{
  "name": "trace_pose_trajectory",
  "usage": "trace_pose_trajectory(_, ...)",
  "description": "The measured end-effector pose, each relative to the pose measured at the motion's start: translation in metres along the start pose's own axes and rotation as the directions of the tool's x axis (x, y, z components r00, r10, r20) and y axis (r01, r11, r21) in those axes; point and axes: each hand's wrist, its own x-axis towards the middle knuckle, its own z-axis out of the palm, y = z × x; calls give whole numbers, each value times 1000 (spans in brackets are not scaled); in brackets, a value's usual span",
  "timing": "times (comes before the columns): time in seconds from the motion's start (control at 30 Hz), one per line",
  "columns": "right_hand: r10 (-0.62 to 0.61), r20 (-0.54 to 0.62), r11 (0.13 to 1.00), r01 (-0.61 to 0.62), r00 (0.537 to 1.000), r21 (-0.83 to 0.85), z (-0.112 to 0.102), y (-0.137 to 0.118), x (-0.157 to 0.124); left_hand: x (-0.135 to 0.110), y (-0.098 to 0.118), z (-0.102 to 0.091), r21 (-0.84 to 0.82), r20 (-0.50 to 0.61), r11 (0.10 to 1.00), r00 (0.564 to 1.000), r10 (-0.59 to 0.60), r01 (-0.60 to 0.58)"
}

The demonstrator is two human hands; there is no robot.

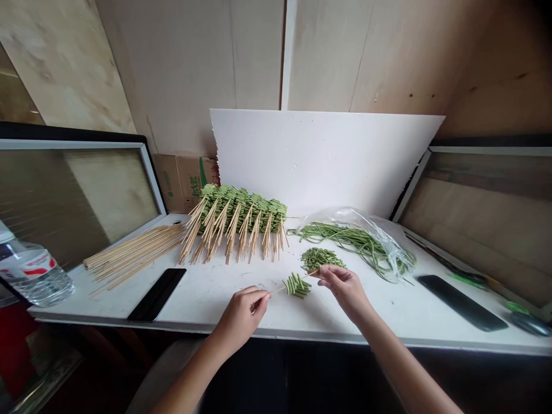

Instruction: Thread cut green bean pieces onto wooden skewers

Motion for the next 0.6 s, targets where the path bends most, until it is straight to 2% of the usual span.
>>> trace_pose_trajectory(0.4, 7, -32, 994, -3, 999, 110, 18, 11, -6, -2, -1, 0, -22, -1, 1000, 1000, 13, -13)
trace_pose_trajectory(0.6, 37, -61, 987, -27, 997, 159, 23, 13, -9, -3, -3, 4, 39, -30, 998, 999, 46, -45)
